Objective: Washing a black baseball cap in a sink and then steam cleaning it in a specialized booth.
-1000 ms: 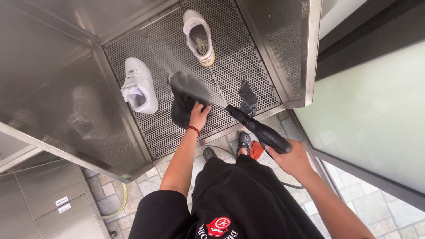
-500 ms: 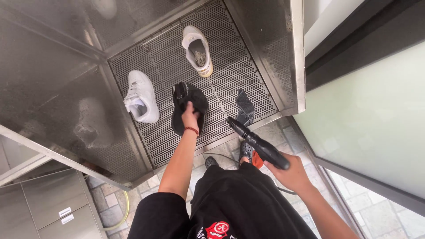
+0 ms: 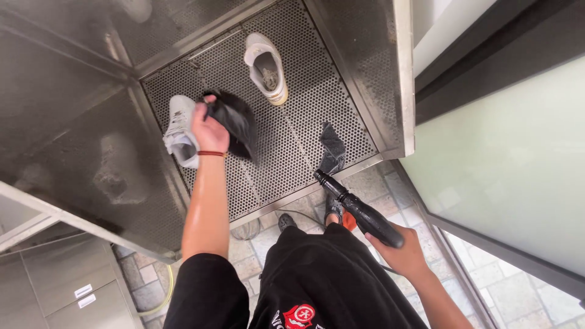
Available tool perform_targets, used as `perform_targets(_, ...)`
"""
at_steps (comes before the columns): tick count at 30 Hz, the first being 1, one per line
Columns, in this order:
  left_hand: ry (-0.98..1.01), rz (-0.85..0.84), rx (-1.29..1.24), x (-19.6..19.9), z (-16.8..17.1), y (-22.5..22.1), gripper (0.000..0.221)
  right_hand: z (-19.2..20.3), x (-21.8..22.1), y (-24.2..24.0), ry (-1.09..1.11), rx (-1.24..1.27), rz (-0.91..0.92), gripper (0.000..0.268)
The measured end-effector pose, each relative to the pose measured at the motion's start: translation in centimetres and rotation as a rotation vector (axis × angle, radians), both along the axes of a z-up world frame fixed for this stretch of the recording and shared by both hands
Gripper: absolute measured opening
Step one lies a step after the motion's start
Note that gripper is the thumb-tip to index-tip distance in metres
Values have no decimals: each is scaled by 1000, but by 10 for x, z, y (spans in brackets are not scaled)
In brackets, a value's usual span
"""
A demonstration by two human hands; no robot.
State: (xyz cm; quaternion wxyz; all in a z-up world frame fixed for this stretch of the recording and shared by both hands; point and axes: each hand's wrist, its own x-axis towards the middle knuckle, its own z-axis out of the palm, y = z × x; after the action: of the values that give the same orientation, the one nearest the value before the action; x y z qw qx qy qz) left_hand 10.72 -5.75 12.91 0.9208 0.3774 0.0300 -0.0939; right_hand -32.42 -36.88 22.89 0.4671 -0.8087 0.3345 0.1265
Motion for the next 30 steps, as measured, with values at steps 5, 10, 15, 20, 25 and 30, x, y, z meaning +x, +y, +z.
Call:
perform_targets(5, -163, -124, 19, -10, 50, 35, 42, 6, 13, 6, -127, 39, 0, 35)
perform_targets(10, -126, 36, 553, -27, -47, 23, 28, 6, 21, 18, -22, 22, 13, 35)
perform_targets(15, -60, -22, 684, -67, -166, 7, 18, 9, 23, 33, -127, -74, 25, 35)
perform_targets(20, 161, 11, 451, -89, -188, 6, 17, 12, 27, 39, -66, -130, 73, 33)
perform_targets(25, 165, -44, 297, -87, -171, 10, 6, 7, 42, 48, -72, -142, 98, 30)
perform_targets(30, 287, -59, 116, -82, -171, 13, 9, 10, 44, 44, -83, -101, 37, 32)
